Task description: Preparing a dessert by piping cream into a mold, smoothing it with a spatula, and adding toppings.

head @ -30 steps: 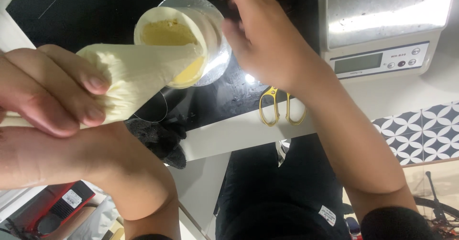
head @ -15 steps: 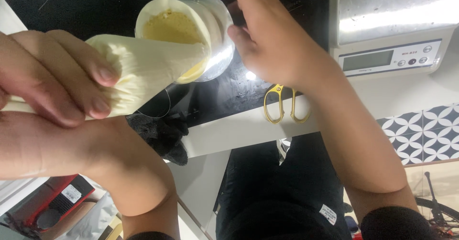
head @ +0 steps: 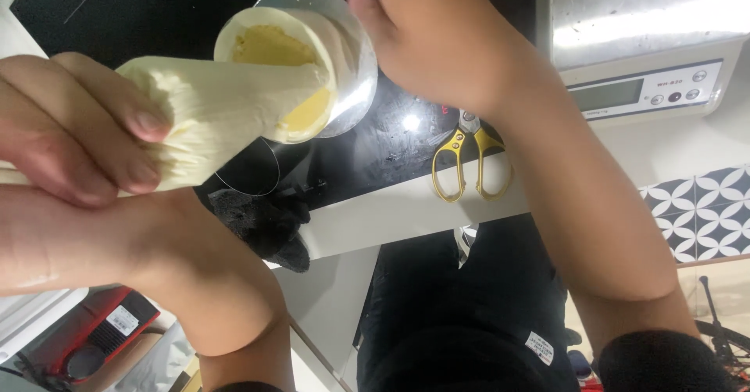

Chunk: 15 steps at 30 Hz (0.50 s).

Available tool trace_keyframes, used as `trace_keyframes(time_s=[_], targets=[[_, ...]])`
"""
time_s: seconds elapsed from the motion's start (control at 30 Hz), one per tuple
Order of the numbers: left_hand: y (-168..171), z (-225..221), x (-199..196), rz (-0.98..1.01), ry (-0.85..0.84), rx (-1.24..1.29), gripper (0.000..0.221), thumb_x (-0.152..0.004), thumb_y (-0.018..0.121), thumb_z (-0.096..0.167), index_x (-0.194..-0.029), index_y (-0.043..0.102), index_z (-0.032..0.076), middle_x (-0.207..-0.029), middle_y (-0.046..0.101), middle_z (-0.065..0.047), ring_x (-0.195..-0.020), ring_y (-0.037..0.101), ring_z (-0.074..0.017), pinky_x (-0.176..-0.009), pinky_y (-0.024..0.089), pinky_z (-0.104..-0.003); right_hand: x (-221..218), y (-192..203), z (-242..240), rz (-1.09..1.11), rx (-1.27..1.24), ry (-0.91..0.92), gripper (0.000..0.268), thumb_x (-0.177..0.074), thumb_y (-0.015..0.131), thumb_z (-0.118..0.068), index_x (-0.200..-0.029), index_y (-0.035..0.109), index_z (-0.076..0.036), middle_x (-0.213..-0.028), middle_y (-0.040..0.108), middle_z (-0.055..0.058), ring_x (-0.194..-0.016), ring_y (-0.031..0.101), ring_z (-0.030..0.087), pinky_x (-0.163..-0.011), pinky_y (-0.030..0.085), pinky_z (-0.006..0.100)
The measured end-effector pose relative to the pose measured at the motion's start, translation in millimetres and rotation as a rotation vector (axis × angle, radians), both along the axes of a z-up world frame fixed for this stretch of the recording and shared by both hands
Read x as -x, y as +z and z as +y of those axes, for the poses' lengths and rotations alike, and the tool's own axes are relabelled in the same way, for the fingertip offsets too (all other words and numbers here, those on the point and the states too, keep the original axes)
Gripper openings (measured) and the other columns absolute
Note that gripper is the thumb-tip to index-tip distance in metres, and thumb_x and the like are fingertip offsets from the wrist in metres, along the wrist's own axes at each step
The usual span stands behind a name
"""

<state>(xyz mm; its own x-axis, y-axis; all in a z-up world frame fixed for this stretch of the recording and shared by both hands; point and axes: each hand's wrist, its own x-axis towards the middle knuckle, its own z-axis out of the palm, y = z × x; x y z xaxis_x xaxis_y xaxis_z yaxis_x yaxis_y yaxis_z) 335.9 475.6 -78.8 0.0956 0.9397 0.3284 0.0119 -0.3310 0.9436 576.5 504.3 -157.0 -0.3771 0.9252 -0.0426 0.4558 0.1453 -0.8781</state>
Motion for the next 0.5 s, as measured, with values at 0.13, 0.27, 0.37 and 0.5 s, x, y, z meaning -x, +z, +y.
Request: trace_keyframes(time_s=[0.13, 0.27, 0.37, 0.5], targets=[[-1, -1, 6, -0.006, 0.013, 0.000, 0.035, -0.106, 0.055, 0.007, -0.076, 0.037, 0.006, -0.067, 0.040, -0.014, -0.051, 0.039, -0.0210, -0.059, 0.043, -0.031, 0, -9, -34, 0.231, -0.241, -0.028, 0.043, -0.104, 0.060, 0.010, -0.141, 0.040, 0.001, -0.136, 0.052, 0.021, -0.123, 0.058, 0.031, -0.096, 0.058, 0.034], [-2, 0, 9, -0.012, 0.018, -0.008, 0.035, -0.106, 0.054, 0.005, -0.075, 0.037, 0.006, -0.067, 0.040, -0.014, -0.051, 0.038, -0.0208, -0.059, 0.043, -0.031, 9, -13, -44, 0.261, -0.093, -0.053, 0.055, -0.102, 0.064, 0.009, -0.145, 0.031, 0.000, -0.145, 0.042, 0.022, -0.129, 0.058, 0.032, -0.094, 0.059, 0.030], [-2, -3, 10, -0.010, 0.022, -0.006, 0.034, -0.105, 0.054, 0.004, -0.075, 0.037, 0.006, -0.067, 0.040, -0.014, -0.051, 0.038, -0.0206, -0.059, 0.043, -0.030, 9, -11, -39, 0.252, 0.074, -0.049, 0.054, -0.102, 0.066, 0.006, -0.143, 0.033, -0.004, -0.146, 0.044, 0.019, -0.126, 0.062, 0.030, -0.089, 0.058, 0.031], [-4, -3, 7, -0.098, 0.061, 0.009, 0.033, -0.101, 0.053, -0.010, -0.076, 0.039, 0.005, -0.070, 0.042, -0.015, -0.053, 0.039, -0.0197, -0.061, 0.044, -0.030, 3, -19, -29, 0.227, -0.156, 0.005, 0.053, -0.102, 0.065, 0.007, -0.145, 0.036, -0.002, -0.146, 0.047, 0.021, -0.134, 0.055, 0.037, -0.103, 0.052, 0.042]])
